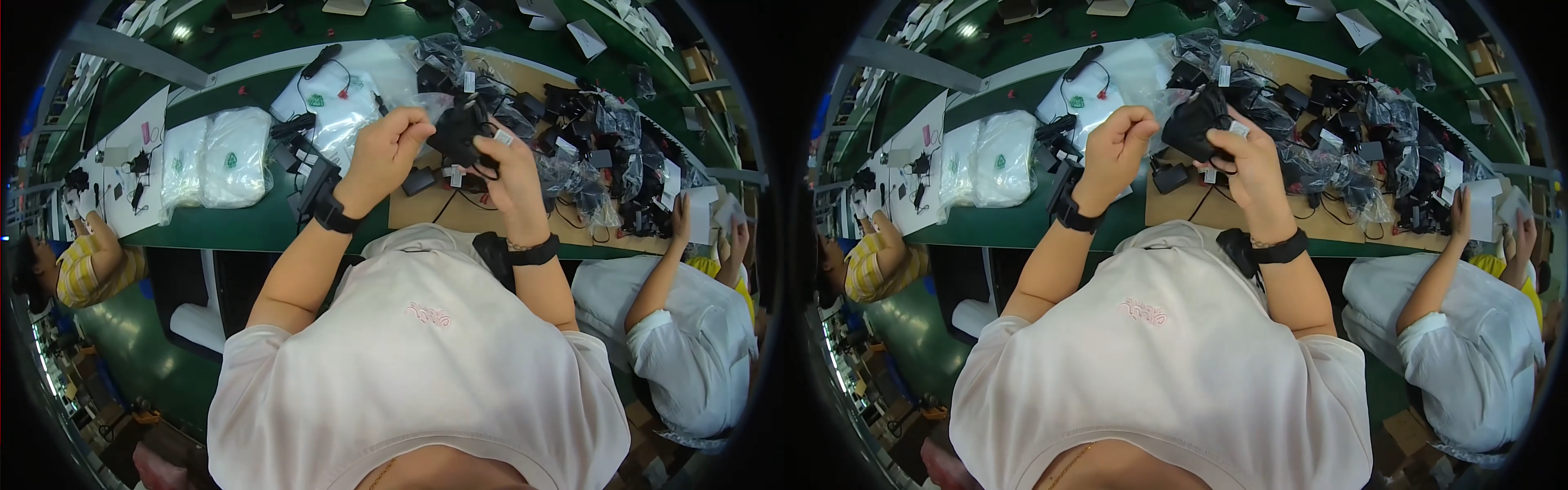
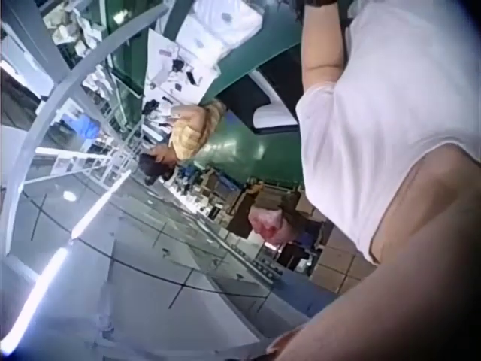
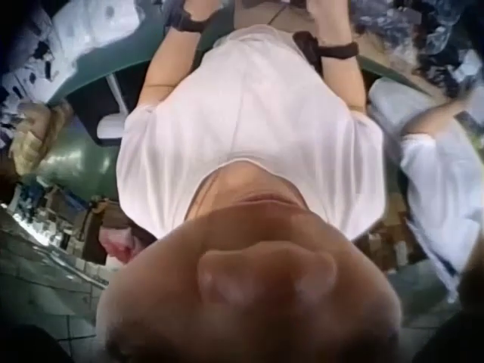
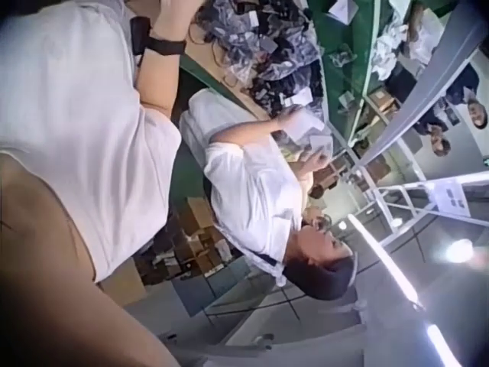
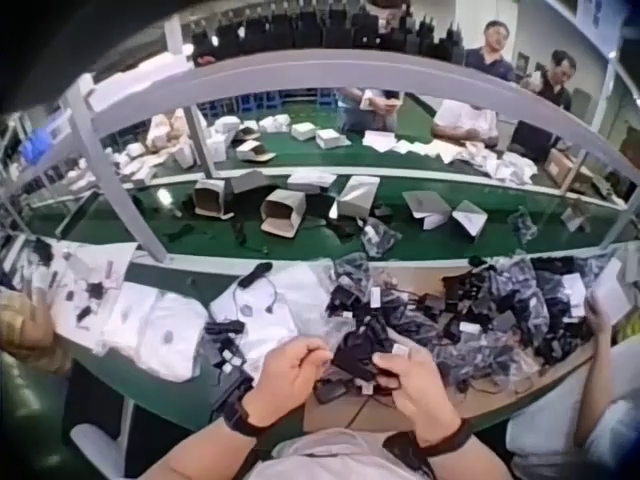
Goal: Manually sort and pack electronic components into plastic bags at an assembly line.
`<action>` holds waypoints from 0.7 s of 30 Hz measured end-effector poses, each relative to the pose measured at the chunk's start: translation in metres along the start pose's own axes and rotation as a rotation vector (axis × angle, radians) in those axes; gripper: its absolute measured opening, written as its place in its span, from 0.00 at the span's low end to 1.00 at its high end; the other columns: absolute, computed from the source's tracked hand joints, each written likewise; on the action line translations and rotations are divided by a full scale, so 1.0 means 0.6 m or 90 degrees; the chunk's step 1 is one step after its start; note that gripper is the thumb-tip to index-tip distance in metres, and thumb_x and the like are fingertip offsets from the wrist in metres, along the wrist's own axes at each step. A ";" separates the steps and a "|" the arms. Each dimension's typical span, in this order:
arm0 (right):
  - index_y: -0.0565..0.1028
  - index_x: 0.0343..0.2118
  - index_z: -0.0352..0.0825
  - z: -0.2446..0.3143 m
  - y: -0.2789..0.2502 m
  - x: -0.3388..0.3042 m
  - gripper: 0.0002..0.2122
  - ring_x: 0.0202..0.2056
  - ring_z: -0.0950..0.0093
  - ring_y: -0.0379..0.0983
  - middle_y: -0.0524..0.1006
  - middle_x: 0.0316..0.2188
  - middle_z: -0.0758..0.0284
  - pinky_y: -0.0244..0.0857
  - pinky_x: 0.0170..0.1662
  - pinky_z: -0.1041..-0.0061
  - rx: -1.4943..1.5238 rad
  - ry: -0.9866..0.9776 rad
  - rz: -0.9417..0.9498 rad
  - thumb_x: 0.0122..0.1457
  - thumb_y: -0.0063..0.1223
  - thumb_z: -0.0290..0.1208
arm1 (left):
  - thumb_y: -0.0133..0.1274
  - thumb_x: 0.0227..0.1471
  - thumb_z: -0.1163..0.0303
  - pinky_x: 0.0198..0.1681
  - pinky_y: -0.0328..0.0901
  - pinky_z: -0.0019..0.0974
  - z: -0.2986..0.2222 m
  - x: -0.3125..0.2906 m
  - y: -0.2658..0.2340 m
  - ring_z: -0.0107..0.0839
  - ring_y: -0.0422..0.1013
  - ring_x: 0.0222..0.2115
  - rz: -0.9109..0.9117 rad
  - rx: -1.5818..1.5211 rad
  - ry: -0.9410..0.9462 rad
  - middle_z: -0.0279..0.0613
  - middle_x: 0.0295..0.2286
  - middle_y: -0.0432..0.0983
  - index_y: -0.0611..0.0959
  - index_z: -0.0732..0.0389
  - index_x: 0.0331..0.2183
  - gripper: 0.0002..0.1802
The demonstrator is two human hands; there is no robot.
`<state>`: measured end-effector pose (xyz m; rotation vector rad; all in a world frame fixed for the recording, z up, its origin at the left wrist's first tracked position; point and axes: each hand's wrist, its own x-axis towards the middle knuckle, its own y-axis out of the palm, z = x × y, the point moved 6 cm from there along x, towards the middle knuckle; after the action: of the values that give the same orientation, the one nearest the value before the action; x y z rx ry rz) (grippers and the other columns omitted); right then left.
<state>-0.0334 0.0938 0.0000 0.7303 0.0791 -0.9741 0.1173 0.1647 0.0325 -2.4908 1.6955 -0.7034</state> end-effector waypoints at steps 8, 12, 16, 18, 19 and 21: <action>0.66 0.48 0.27 0.015 0.049 -0.019 0.26 0.25 0.83 0.69 0.74 0.34 0.65 0.66 0.27 0.84 -0.387 -0.075 0.180 0.40 0.53 0.19 | 0.50 0.49 0.71 0.28 0.62 0.23 0.016 0.025 -0.011 0.21 0.67 0.23 -0.098 -0.084 -0.076 0.36 0.22 0.73 0.75 0.65 0.30 0.07; 0.66 0.48 0.27 -0.013 0.016 0.010 0.26 0.16 0.82 0.67 0.75 0.27 0.66 0.64 0.18 0.83 -0.272 0.166 0.177 0.40 0.52 0.19 | 0.49 0.49 0.73 0.29 0.63 0.24 -0.010 0.026 0.009 0.21 0.68 0.25 0.170 -0.121 0.005 0.35 0.23 0.73 0.76 0.67 0.30 0.06; 0.67 0.47 0.30 -0.025 0.017 0.026 0.22 0.21 0.79 0.71 0.74 0.30 0.66 0.68 0.21 0.82 -0.136 0.168 0.182 0.43 0.48 0.18 | 0.50 0.48 0.73 0.28 0.63 0.26 -0.010 0.020 -0.003 0.27 0.70 0.24 0.132 -0.176 -0.072 0.40 0.23 0.73 0.75 0.66 0.30 0.06; 0.66 0.48 0.30 -0.033 0.020 0.027 0.23 0.22 0.78 0.72 0.74 0.30 0.67 0.68 0.21 0.81 -0.098 0.145 0.100 0.44 0.48 0.19 | 0.50 0.48 0.73 0.28 0.64 0.26 -0.013 0.013 -0.009 0.30 0.71 0.24 0.094 -0.069 -0.037 0.41 0.22 0.73 0.75 0.65 0.30 0.06; 0.65 0.48 0.31 -0.038 0.013 0.027 0.23 0.23 0.78 0.72 0.74 0.29 0.68 0.68 0.21 0.80 -0.059 0.126 0.020 0.45 0.49 0.20 | 0.50 0.48 0.72 0.27 0.64 0.27 -0.018 0.009 -0.016 0.33 0.71 0.23 0.053 0.038 -0.007 0.43 0.22 0.73 0.75 0.64 0.29 0.06; 0.64 0.49 0.32 -0.046 0.009 0.024 0.24 0.20 0.77 0.71 0.74 0.30 0.67 0.67 0.19 0.79 -0.028 0.127 0.011 0.45 0.51 0.21 | 0.51 0.48 0.71 0.25 0.64 0.29 -0.031 0.006 -0.015 0.37 0.71 0.22 0.001 0.081 0.066 0.44 0.21 0.73 0.75 0.63 0.27 0.06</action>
<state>-0.0136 0.1017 -0.0234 0.7849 0.2680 -0.8785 0.1190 0.1689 0.0528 -2.4067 1.6273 -0.9234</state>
